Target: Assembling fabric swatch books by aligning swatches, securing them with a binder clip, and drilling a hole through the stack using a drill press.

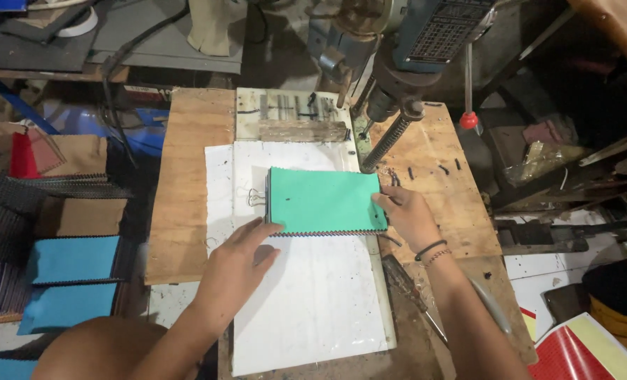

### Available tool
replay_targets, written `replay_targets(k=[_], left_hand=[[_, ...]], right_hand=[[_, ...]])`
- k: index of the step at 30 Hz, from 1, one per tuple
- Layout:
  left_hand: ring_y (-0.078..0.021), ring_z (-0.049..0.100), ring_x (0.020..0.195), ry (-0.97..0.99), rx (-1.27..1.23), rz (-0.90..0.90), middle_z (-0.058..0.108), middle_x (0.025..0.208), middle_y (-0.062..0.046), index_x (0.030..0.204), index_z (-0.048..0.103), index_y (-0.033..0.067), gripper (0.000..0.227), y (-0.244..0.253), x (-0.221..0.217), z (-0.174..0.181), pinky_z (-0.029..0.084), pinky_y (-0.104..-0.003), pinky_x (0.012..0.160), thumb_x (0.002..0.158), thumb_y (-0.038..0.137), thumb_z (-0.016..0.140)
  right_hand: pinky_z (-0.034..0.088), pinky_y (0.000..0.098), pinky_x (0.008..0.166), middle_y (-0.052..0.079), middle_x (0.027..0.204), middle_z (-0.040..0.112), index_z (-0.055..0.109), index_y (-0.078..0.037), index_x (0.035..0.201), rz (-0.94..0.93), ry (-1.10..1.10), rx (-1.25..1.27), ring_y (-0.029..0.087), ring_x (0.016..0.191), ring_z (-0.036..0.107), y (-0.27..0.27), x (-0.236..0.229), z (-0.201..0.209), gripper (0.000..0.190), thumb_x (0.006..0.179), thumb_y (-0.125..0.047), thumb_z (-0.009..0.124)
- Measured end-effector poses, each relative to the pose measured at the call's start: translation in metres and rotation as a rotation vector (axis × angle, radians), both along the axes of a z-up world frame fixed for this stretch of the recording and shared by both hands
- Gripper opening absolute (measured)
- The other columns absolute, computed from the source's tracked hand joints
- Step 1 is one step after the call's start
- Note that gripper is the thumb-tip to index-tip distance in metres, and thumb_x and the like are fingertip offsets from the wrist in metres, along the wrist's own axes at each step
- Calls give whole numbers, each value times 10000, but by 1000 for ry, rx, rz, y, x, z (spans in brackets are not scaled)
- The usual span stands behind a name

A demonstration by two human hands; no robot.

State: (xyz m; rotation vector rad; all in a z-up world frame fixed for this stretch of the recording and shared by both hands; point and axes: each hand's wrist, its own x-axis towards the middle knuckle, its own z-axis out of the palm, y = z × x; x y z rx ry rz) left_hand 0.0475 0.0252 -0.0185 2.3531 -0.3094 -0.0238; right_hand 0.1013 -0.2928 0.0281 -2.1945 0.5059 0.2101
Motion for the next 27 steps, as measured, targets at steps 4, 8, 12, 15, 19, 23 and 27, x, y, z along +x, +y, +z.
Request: replay_targets(k=[4, 8, 12, 15, 19, 23, 27], left_hand=[[-138, 756, 738, -194, -97, -51, 725, 1202, 11, 1201, 631, 210, 360, -3, 5, -10, 619, -306, 674, 895, 30, 691], [-94, 770, 825, -297, -158, -16, 779, 1024, 2, 1150, 662, 191, 352, -4, 14, -21, 633, -234, 746, 873, -15, 730], [-243, 796, 893, -217, -105, 53, 799, 974, -111, 1128, 728, 150, 307, -13, 33, 3, 698, -306, 731, 850, 29, 780], [-279, 785, 960, -108, -162, 46, 791, 999, -143, 1146, 721, 137, 310, -13, 54, 6, 691, -345, 798, 867, 8, 758], [-337, 763, 1023, 16, -232, 68, 774, 1031, -195, 1183, 700, 125, 343, -12, 78, 6, 669, -381, 869, 872, -12, 745], [-328, 752, 1048, 9, -261, 100, 774, 1026, -171, 1182, 709, 175, 365, -13, 93, 0, 664, -383, 873, 875, -19, 747], [-329, 762, 1024, -21, -242, 96, 781, 1008, -185, 1158, 724, 136, 336, -13, 93, -3, 671, -380, 852, 865, -25, 756]], right_hand=[[503, 394, 1122, 129, 1411, 654, 638, -23, 1357, -101, -31, 83, 247, 1336, 603, 8, -1, 1, 580, 889, -363, 682], [519, 352, 1110, 135, 1406, 654, 633, -4, 1356, -110, -132, 142, 234, 1332, 614, 3, 4, -16, 551, 899, -312, 666], [585, 358, 890, 182, 1185, 729, 685, 7, 1299, -255, -260, 272, 218, 1100, 662, -5, 29, -47, 397, 949, -176, 718], [612, 293, 817, 101, 1114, 728, 687, -17, 1294, -314, -302, 388, 159, 1006, 674, -8, 51, -63, 371, 959, -178, 703], [617, 302, 808, 129, 1078, 757, 724, -71, 1246, -366, -312, 445, 171, 966, 706, -11, 75, -75, 297, 970, -178, 702], [602, 278, 697, 87, 890, 738, 783, -84, 1071, -386, -345, 407, 139, 813, 693, -8, 91, -79, 151, 956, -143, 705], [587, 279, 718, 81, 884, 725, 786, -59, 1034, -358, -344, 394, 144, 811, 669, -16, 96, -86, 144, 963, -121, 677]])
